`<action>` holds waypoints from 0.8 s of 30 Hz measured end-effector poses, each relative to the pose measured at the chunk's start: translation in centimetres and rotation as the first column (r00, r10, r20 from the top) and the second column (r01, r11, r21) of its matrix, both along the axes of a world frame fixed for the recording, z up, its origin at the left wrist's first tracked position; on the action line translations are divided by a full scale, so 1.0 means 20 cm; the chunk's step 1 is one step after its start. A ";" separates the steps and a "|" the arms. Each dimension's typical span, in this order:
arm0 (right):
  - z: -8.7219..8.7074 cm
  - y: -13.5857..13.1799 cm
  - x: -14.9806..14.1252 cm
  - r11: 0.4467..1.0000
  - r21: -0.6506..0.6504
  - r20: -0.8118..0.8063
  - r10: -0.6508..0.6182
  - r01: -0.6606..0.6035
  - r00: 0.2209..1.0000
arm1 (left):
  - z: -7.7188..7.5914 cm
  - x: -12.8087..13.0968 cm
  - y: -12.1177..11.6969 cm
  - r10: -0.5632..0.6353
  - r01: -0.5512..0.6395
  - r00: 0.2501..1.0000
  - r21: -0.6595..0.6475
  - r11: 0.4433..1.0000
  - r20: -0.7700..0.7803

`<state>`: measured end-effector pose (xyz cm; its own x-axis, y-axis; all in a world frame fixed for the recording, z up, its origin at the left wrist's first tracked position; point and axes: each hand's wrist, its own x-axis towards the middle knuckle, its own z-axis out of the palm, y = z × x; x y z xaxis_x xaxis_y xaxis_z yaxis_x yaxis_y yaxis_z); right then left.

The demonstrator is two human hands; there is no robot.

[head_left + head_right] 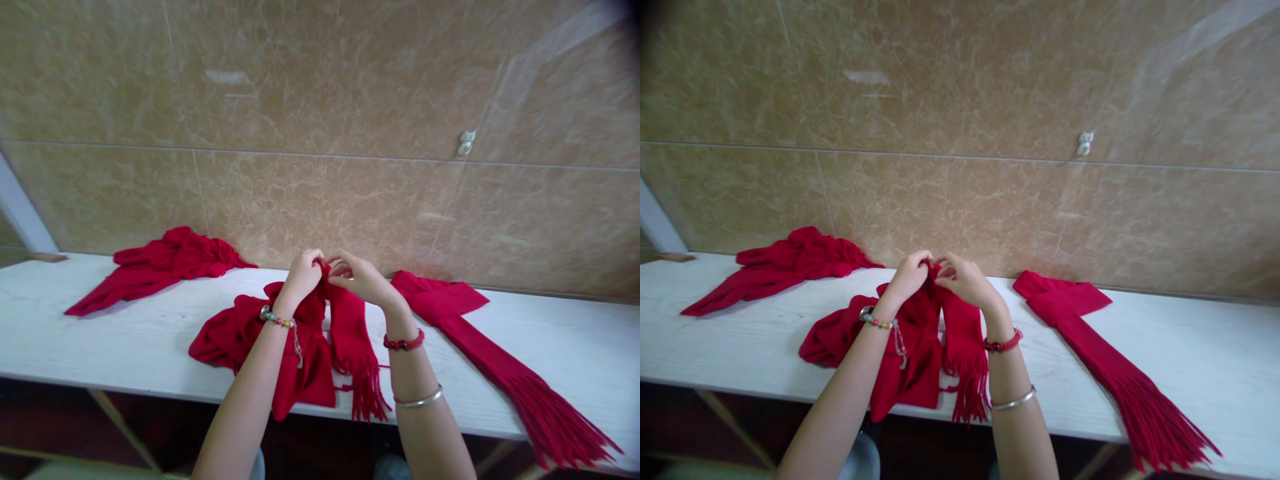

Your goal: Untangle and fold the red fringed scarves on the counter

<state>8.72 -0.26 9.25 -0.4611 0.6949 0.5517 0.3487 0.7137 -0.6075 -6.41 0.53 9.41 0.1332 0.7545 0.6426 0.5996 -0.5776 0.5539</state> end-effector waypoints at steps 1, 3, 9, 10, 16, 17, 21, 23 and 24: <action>0.00 0.00 -0.01 1.000 -0.009 0.010 0.028 -0.027 1.000 | 0.01 -0.02 0.00 0.004 -0.005 1.000 0.011 1.000 0.014; -0.02 0.02 -0.03 1.000 0.003 0.014 -0.004 0.004 1.000 | 0.02 -0.06 0.00 0.018 -0.020 0.999 0.045 0.999 0.052; -0.10 0.10 -0.15 0.973 0.016 -0.078 -0.228 0.229 0.971 | 0.02 -0.11 0.01 -0.028 0.017 0.993 0.093 0.996 0.117; -0.10 0.11 -0.16 0.967 0.005 -0.100 -0.251 0.253 0.963 | 0.02 -0.12 0.01 -0.034 0.023 0.993 0.099 0.995 0.115; -0.11 0.16 -0.07 0.882 -0.022 -0.094 -0.471 0.472 0.877 | 0.06 -0.15 -0.01 -0.032 -0.009 0.982 0.211 0.977 0.188; -0.12 0.17 -0.03 0.825 -0.023 -0.088 -0.564 0.564 0.821 | 0.07 -0.15 -0.02 -0.020 -0.032 0.975 0.226 0.974 0.221; -0.17 0.22 0.08 0.695 -0.057 0.066 -0.714 0.717 0.697 | 0.10 -0.14 -0.06 -0.006 -0.069 0.956 0.244 0.967 0.294; -0.18 0.22 0.06 0.733 -0.035 0.120 -0.672 0.680 0.731 | 0.10 -0.11 -0.07 0.003 -0.071 0.956 0.222 0.973 0.294; -0.18 0.22 0.03 0.766 -0.001 0.108 -0.639 0.643 0.762 | 0.11 -0.10 -0.07 0.012 -0.074 0.959 0.207 0.976 0.285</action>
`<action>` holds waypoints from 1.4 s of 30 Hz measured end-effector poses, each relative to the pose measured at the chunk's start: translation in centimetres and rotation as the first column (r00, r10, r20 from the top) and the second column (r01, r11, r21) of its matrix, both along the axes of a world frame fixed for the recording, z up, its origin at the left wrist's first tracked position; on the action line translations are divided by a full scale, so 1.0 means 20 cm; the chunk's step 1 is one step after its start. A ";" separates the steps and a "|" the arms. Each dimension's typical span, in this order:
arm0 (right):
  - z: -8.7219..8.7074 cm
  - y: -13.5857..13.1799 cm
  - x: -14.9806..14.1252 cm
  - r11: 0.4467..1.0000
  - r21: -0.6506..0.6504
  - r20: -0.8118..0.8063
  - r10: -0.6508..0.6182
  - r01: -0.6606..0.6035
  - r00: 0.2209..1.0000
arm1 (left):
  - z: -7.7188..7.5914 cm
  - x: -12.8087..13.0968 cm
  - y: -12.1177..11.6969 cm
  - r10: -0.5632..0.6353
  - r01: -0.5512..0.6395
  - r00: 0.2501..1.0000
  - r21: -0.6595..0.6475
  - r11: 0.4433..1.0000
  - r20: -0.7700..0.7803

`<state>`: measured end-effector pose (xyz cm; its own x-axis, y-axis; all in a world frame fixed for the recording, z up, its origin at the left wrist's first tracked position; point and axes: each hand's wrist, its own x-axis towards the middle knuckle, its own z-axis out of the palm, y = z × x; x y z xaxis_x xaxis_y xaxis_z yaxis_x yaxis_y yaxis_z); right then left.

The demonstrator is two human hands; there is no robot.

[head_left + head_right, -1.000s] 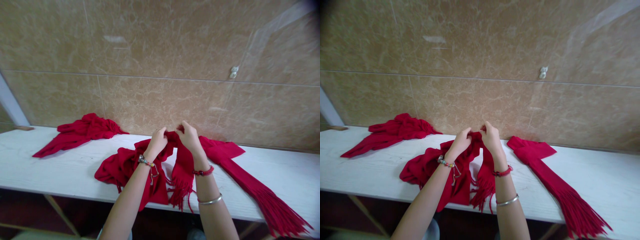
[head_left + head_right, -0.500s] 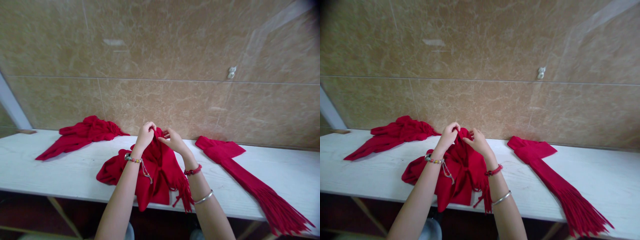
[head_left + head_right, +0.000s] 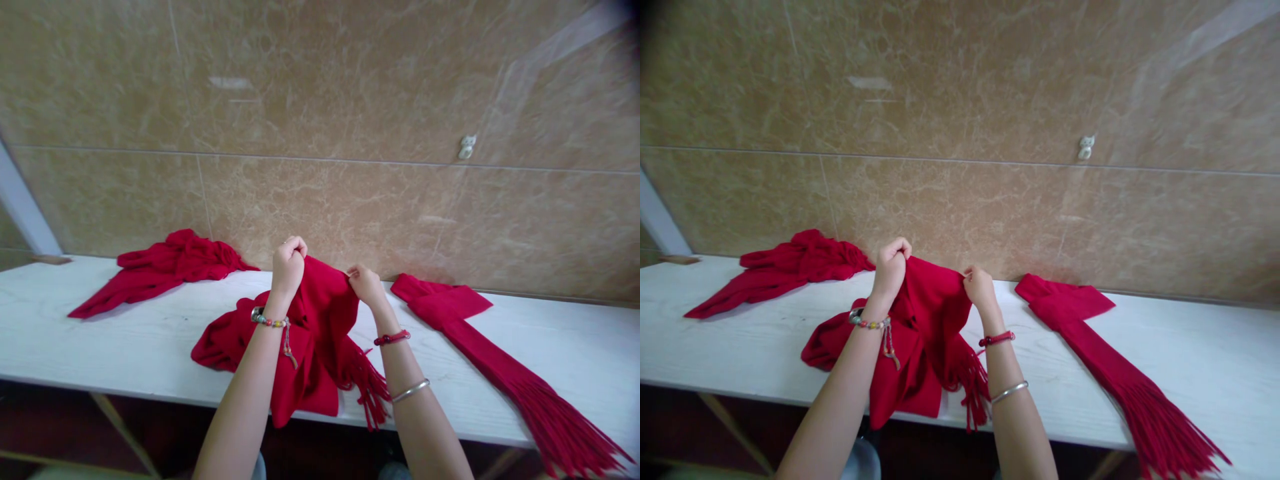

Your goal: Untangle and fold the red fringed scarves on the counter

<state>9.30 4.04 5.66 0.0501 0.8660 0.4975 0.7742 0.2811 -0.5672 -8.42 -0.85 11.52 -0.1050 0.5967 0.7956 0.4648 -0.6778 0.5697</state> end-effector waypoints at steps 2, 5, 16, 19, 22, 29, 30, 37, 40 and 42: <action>0.02 -0.02 -0.07 0.984 0.107 0.011 0.146 -0.146 0.989 | 0.00 0.01 0.00 0.001 -0.002 0.999 -0.026 1.000 -0.042; 0.02 -0.05 -0.18 0.923 0.145 0.072 0.350 -0.357 0.934 | 0.02 0.00 -0.01 0.005 -0.007 0.997 -0.016 1.000 -0.078; -0.11 -0.02 -0.31 0.850 -0.212 -0.011 0.491 -0.482 0.871 | 0.09 -0.26 -0.08 0.084 -0.086 0.991 0.017 0.996 0.105; -0.07 -0.07 -0.34 0.759 -0.193 -0.277 0.567 -0.622 0.776 | 0.08 -0.24 -0.06 0.093 -0.093 0.994 -0.005 0.996 0.057; -0.10 -0.08 -0.35 0.704 -0.321 -0.312 0.553 -0.633 0.773 | 0.07 -0.19 -0.07 0.117 -0.116 0.993 -0.016 0.993 0.021; -0.11 0.01 -0.15 0.867 -0.311 -0.031 0.402 -0.391 0.915 | 0.09 -0.15 -0.10 0.163 -0.166 0.986 0.073 0.983 0.037; -0.08 0.01 -0.11 0.879 -0.305 -0.015 0.380 -0.366 0.925 | 0.09 -0.15 -0.10 0.169 -0.171 0.985 0.067 0.983 0.033; 0.17 -0.21 -0.04 0.864 -0.114 -0.089 0.482 -0.490 0.871 | 0.03 -0.11 -0.03 0.096 -0.132 0.973 -0.166 0.977 -0.210; 0.20 -0.33 -0.18 0.880 -0.107 0.077 0.472 -0.463 0.878 | 0.00 -0.06 -0.02 0.026 -0.070 0.976 -0.197 0.978 -0.218; 0.18 -0.37 -0.27 0.917 -0.079 0.179 0.398 -0.390 0.900 | 0.01 -0.03 -0.03 0.018 -0.057 0.978 -0.183 0.981 -0.207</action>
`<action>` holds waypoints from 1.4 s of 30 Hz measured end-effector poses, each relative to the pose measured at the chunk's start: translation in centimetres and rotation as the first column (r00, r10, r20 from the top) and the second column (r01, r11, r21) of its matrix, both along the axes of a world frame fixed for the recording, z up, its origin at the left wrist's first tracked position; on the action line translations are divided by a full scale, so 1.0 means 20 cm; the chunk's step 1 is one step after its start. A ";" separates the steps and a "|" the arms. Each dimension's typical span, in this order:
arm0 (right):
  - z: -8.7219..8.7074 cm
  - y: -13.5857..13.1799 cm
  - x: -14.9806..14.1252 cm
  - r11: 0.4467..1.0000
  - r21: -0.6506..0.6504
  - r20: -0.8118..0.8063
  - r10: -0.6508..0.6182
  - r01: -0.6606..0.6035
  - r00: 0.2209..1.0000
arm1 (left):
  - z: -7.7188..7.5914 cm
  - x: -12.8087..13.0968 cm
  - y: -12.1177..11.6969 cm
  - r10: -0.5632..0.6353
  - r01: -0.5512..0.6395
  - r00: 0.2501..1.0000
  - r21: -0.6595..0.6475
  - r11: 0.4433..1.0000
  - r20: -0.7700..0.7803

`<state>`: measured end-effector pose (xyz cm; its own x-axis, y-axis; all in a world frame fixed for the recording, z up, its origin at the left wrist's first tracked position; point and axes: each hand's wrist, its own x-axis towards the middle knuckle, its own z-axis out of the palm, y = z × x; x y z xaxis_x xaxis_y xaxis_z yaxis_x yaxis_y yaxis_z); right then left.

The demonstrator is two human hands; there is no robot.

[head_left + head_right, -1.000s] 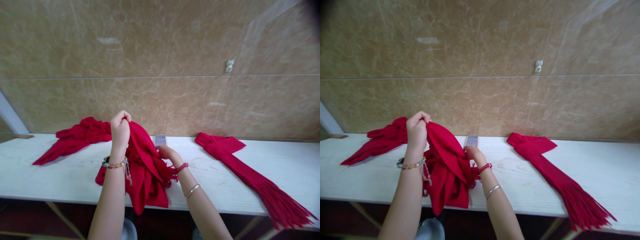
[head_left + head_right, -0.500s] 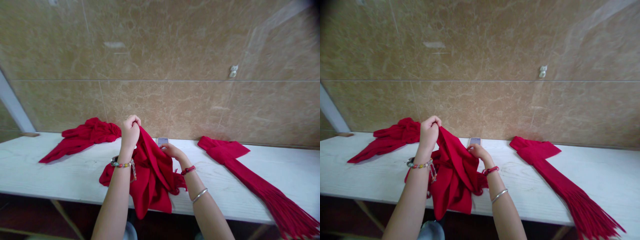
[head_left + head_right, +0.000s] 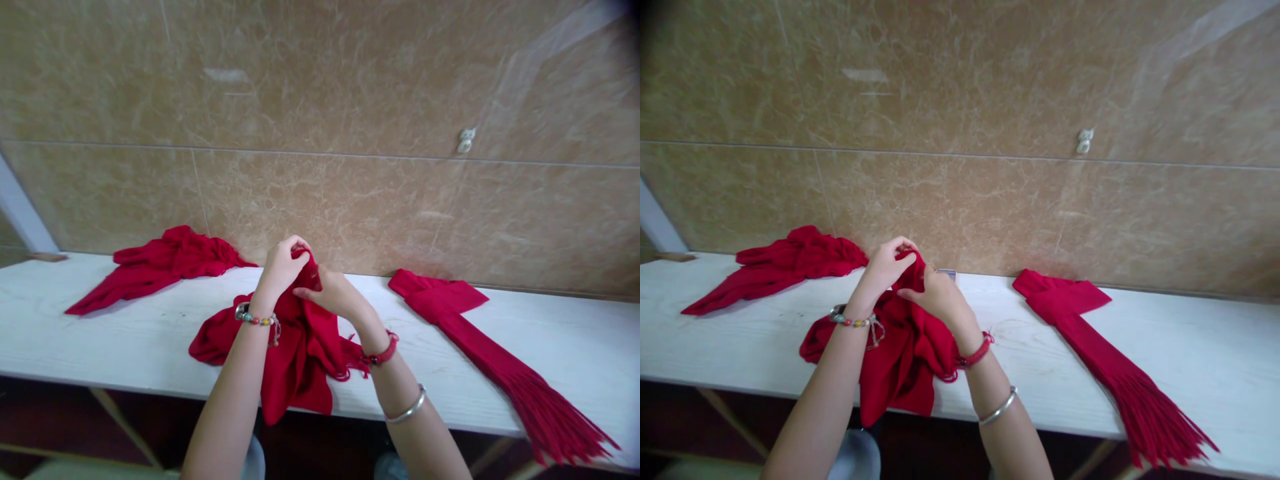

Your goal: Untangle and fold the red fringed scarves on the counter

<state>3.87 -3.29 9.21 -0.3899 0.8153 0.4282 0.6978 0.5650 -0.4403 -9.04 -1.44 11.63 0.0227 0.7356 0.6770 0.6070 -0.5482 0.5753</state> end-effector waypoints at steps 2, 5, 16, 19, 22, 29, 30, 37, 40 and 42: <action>-0.03 0.01 -0.06 0.992 0.040 0.058 -0.122 0.120 0.991 | 0.01 0.01 -0.02 0.024 -0.024 1.000 0.022 0.999 -0.002; -0.06 0.07 -0.06 0.964 0.066 0.062 -0.262 0.258 0.963 | 0.03 -0.02 -0.03 0.102 -0.103 0.995 0.075 0.992 0.010; 0.00 0.18 0.23 0.986 0.116 -0.237 -0.087 0.117 0.968 | 0.04 -0.10 -0.03 0.170 -0.183 0.982 0.180 0.966 0.083; 0.00 0.19 0.28 0.993 0.102 -0.245 -0.030 0.057 0.969 | 0.05 -0.10 -0.04 0.165 -0.179 0.982 0.185 0.966 0.092; 0.01 0.18 0.35 0.996 0.089 -0.280 0.033 -0.008 0.959 | 0.05 -0.12 -0.03 0.174 -0.188 0.980 0.180 0.965 0.094; 0.01 0.16 0.28 0.973 -0.075 -0.279 0.190 -0.219 0.941 | 0.05 -0.06 -0.06 0.034 -0.032 0.999 0.130 0.991 -0.011; 0.00 0.15 0.24 0.979 -0.073 -0.256 0.165 -0.189 0.953 | 0.05 -0.04 -0.07 0.012 -0.007 0.999 0.125 0.992 -0.033; 0.04 0.09 0.13 0.973 -0.076 -0.140 0.208 -0.220 0.968 | 0.05 0.00 -0.08 0.013 -0.005 0.998 0.141 0.990 -0.057; 0.04 0.09 0.15 0.956 -0.093 -0.131 0.264 -0.277 0.955 | 0.04 -0.01 -0.08 0.013 -0.007 0.999 0.152 0.988 -0.039; 0.03 0.10 0.15 0.958 -0.080 -0.099 0.268 -0.276 0.958 | 0.04 -0.01 -0.07 0.013 -0.008 0.999 0.159 0.987 -0.030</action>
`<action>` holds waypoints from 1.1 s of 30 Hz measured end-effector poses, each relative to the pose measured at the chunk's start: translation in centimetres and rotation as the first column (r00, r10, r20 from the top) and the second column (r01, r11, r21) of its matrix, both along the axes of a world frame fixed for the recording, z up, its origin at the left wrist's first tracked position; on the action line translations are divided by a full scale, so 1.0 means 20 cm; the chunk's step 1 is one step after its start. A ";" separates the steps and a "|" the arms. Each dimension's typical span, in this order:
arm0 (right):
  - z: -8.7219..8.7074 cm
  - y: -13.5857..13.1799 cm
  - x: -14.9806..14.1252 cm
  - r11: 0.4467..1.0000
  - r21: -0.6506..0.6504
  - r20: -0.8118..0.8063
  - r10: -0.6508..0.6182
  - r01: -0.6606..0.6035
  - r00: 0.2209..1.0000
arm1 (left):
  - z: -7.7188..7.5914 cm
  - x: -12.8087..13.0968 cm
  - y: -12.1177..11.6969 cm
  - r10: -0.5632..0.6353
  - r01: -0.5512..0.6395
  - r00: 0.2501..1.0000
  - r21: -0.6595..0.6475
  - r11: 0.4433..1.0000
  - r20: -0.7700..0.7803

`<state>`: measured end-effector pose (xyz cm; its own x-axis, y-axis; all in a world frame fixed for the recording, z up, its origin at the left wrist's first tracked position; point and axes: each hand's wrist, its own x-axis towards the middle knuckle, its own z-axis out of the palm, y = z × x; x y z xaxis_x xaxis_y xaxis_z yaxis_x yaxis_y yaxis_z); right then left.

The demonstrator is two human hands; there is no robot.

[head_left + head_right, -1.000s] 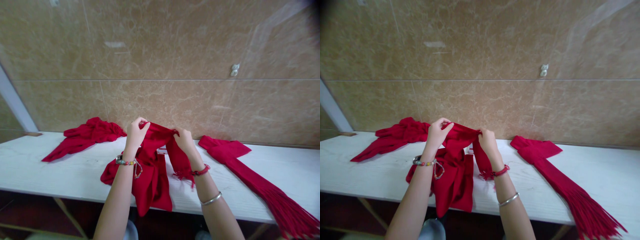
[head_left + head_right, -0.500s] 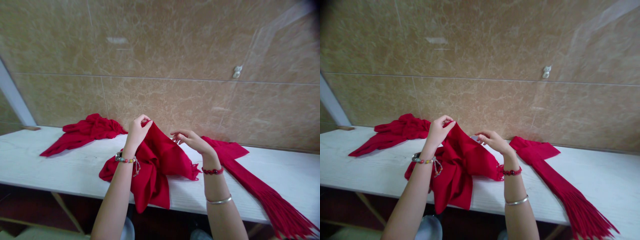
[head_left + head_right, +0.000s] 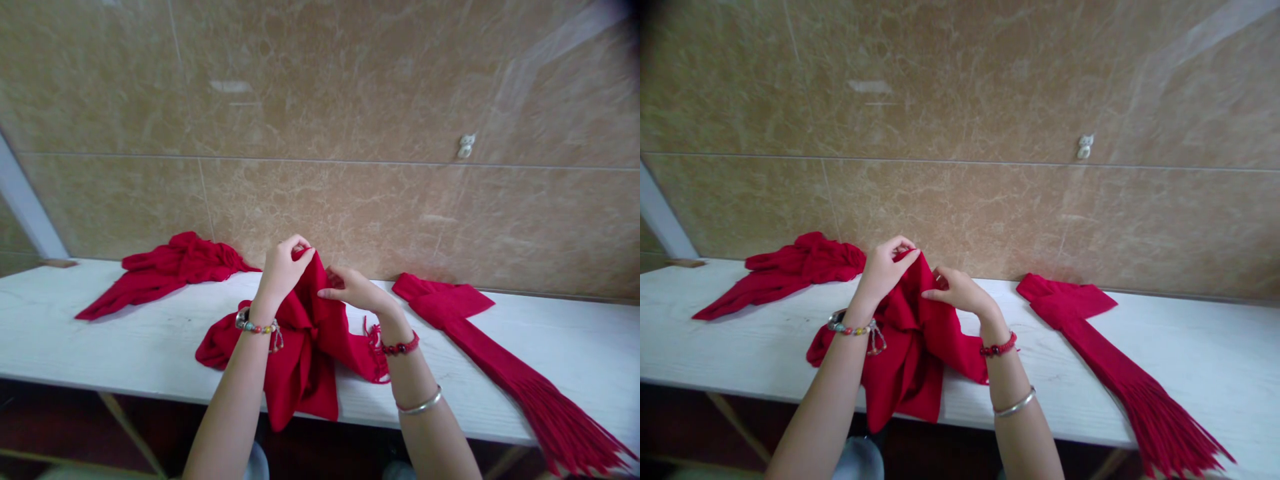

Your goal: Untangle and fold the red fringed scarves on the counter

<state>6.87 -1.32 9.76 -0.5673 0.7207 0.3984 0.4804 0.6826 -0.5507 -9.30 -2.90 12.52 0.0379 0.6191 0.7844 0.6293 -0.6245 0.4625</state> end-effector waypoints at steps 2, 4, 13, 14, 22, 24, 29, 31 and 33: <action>-0.01 0.02 0.01 0.999 0.025 0.062 -0.041 0.039 0.997 | 0.00 -0.01 0.00 0.017 -0.017 1.000 0.003 1.000 0.004; -0.02 0.05 0.03 0.985 0.043 0.103 -0.173 0.170 0.979 | 0.01 -0.02 0.00 0.061 -0.061 0.998 0.007 0.998 0.001; -0.07 0.10 0.13 0.966 -0.083 0.080 -0.239 0.245 0.968 | -0.01 0.00 0.02 0.077 -0.069 0.994 0.109 0.992 -0.074; -0.06 0.09 0.11 0.984 -0.105 0.002 -0.145 0.144 0.989 | -0.01 0.00 0.02 0.066 -0.057 0.993 0.099 0.993 -0.094; -0.04 0.10 0.03 0.959 0.116 0.040 -0.265 0.258 0.964 | 0.00 0.00 0.00 0.028 -0.018 0.978 0.050 0.999 -0.208; -0.06 0.12 0.07 0.947 0.150 0.096 -0.301 0.285 0.949 | 0.01 -0.03 0.00 0.085 -0.067 0.982 0.111 0.992 -0.167; -0.11 0.17 0.19 0.904 0.155 0.262 -0.427 0.399 0.865 | 0.03 -0.14 -0.01 0.225 -0.221 0.974 0.202 0.954 0.003; -0.12 0.18 0.21 0.880 0.162 0.310 -0.475 0.447 0.823 | 0.04 -0.16 -0.01 0.248 -0.253 0.968 0.193 0.948 0.050; -0.12 0.18 0.21 0.874 0.167 0.330 -0.485 0.456 0.810 | 0.04 -0.17 -0.01 0.267 -0.277 0.961 0.175 0.945 0.078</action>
<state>11.08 2.18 7.45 -0.2781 0.9113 0.3038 0.9036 0.3554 -0.2390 -12.72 -3.07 13.36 -0.1559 0.4462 0.8813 0.7652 -0.5096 0.3934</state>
